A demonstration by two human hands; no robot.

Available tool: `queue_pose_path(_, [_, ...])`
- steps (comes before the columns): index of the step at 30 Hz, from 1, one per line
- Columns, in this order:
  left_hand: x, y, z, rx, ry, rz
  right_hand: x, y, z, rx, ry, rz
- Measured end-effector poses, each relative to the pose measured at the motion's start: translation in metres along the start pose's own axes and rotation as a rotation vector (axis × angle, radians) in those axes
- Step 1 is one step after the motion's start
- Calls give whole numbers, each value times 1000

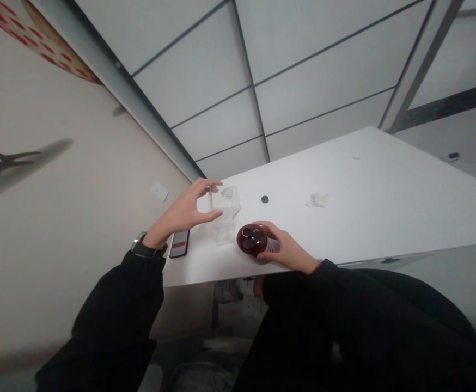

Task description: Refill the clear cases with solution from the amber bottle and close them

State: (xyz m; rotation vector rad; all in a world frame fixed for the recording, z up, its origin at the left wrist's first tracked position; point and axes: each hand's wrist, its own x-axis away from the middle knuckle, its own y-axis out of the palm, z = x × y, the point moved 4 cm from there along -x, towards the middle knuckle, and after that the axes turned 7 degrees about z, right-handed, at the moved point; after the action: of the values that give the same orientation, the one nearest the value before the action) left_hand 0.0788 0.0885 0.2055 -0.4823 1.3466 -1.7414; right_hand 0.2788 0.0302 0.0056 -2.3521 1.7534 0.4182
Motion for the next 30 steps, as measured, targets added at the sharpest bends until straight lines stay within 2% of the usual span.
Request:
queue_pose_path(3, [-12, 27, -22, 62, -37, 44, 0, 0, 0, 5, 15, 7])
queue_pose_path(8, [-25, 80, -52, 115, -96, -34, -1, 0, 0, 29, 31, 5])
queue_pose_path(11, [-26, 102, -63, 126, -108, -94, -1, 1, 1, 85, 18, -1])
queue_pose_path(15, [-26, 117, -69, 119, -111, -134, 0, 2, 3, 145, 24, 1])
queue_pose_path(18, [-23, 115, -70, 108, -114, -123, 2, 3, 3, 181, 37, 5])
queue_pose_path(21, [-6, 102, -77, 119, -136, -56, 4, 3, 3, 163, 58, 29])
queue_pose_path(24, [30, 92, -93, 198, -252, 47, 7, 2, 6, 130, 61, 72])
queue_pose_path(27, [68, 102, -104, 297, -345, 73, 12, 0, 10, 148, 38, 123])
queue_pose_path(30, [95, 119, -102, 325, -371, 196, 19, -5, 8, 211, 28, 194])
